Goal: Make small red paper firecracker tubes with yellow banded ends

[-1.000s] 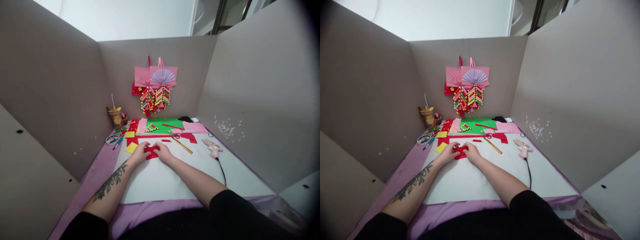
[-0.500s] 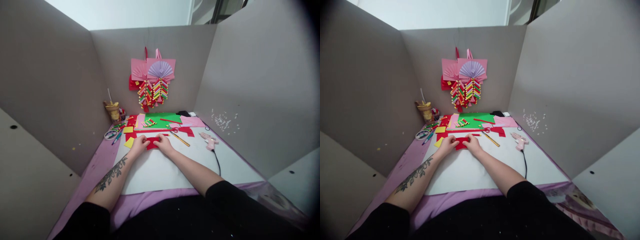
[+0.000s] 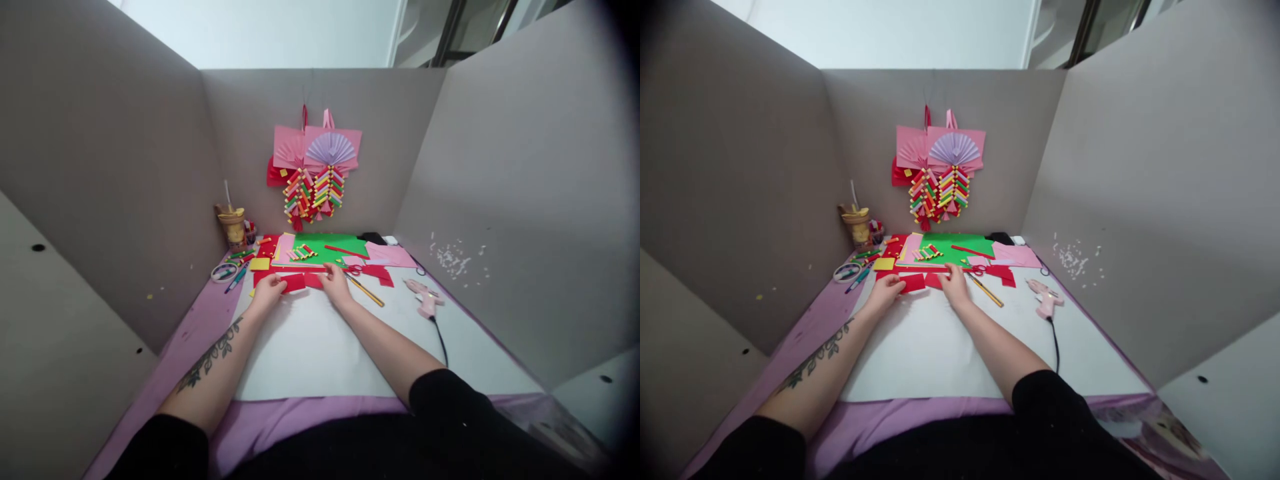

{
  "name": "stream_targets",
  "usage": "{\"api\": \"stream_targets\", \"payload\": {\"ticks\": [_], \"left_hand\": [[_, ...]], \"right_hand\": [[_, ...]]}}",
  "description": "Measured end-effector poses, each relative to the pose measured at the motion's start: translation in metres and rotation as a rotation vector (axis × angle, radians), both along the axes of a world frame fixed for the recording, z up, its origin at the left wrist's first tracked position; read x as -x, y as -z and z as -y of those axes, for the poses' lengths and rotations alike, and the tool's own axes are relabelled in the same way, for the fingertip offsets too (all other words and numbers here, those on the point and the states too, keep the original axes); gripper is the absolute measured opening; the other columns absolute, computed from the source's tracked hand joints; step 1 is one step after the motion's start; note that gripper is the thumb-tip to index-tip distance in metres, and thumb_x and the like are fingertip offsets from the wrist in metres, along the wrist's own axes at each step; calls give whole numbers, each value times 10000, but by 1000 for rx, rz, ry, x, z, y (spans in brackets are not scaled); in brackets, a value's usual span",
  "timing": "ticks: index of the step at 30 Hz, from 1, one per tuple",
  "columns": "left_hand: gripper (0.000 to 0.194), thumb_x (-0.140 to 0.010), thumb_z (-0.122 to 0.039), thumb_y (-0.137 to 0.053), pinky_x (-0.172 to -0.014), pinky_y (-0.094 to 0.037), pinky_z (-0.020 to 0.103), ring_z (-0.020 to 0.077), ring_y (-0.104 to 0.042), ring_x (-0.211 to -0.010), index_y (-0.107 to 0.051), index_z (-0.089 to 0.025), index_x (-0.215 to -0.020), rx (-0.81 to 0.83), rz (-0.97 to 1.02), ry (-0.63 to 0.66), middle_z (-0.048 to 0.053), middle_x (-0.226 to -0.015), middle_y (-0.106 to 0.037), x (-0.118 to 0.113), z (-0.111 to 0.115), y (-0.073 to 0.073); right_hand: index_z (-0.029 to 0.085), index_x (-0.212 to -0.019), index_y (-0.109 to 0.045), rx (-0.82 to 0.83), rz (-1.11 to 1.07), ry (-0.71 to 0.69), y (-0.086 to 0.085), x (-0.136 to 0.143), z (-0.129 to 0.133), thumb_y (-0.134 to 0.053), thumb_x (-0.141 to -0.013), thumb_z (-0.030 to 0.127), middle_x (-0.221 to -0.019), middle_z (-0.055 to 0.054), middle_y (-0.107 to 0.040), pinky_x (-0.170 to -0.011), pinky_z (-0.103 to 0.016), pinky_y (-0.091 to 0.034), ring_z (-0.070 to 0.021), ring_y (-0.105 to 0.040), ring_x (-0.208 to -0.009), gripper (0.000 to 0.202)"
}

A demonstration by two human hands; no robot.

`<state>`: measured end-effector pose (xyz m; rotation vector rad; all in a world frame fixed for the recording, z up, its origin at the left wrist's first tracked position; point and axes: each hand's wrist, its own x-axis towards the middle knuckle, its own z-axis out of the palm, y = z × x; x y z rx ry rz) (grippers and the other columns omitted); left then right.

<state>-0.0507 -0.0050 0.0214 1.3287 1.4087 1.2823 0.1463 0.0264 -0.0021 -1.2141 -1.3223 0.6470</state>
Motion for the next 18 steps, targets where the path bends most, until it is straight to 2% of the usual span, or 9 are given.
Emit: {"api": "stream_targets", "payload": {"ticks": [2, 3, 6, 8, 10, 12, 14, 16, 18], "left_hand": [[208, -599, -282, -647, -438, -399, 198, 103, -516, -455, -516, -176, -720, 36, 38, 69, -34, -535, -572, -2, 3, 2], [222, -603, -276, -648, -446, -409, 203, 106, -524, -455, -522, -176, -756, 39, 45, 103, -33, -537, -580, -5, 4, 4], [201, -633, -264, -627, -457, -412, 208, 110, -532, -452, -528, -177, -784, 13, -35, 184, -32, -539, -580, -11, 9, 5], [134, -662, -249, -591, -473, -409, 211, 123, -555, -479, -535, -178, -761, -26, -154, 205, -16, -562, -590, -7, 9, 2], [75, -690, -228, -549, -509, -409, 219, 140, -588, -539, -555, -181, -747, -91, -326, 157, 11, -613, -616, 7, 7, -5], [71, -689, -215, -548, -544, -393, 225, 156, -598, -619, -582, -191, -746, -183, -573, -42, 37, -697, -643, 30, 2, -13], [114, -695, -260, -567, -550, -369, 241, 184, -596, -654, -601, -204, -789, -143, -776, -198, 54, -713, -650, 56, -2, -17], [140, -667, -318, -616, -552, -354, 253, 201, -589, -637, -599, -202, -744, -17, -873, -210, 59, -678, -642, 75, -6, -16], [192, -605, -351, -676, -561, -352, 252, 204, -582, -638, -588, -197, -679, 35, -851, -195, 55, -649, -630, 82, -8, -14]], "right_hand": [[182, -984, -574, -77, 53, -2, -2, 6, 0, -581, -675, 350, -1045, -98, -571, -818, -343, -441, -215, -532, -971, 352], [180, -987, -573, -74, 48, -59, -2, 10, 2, -579, -680, 362, -1000, -91, -584, -787, -337, -448, -212, -542, -933, 357], [176, -923, -562, 52, -35, -283, 0, 16, 10, -579, -669, 348, -683, 4, -557, -589, -276, -430, -161, -531, -641, 308], [181, -851, -544, 102, -58, -305, 2, 15, 14, -580, -654, 317, -577, 51, -483, -523, -243, -382, -129, -469, -536, 242], [186, -812, -529, 105, -3, -243, 3, 10, 16, -573, -652, 277, -569, 59, -465, -528, -235, -370, -123, -455, -536, 190], [190, -785, -532, 118, 173, -214, 2, 4, 19, -561, -656, 222, -580, 50, -474, -558, -244, -376, -132, -468, -568, 137], [195, -781, -550, 113, 429, -229, 2, 2, 22, -547, -665, 164, -626, 25, -506, -599, -262, -383, -151, -494, -623, 120], [195, -803, -571, 67, 647, -210, 0, 2, 26, -541, -678, 129, -756, -25, -553, -659, -289, -395, -183, -521, -738, 145], [191, -840, -585, 3, 756, -152, -2, 4, 30, -536, -694, 109, -900, -77, -558, -735, -321, -404, -223, -512, -882, 174]]}}
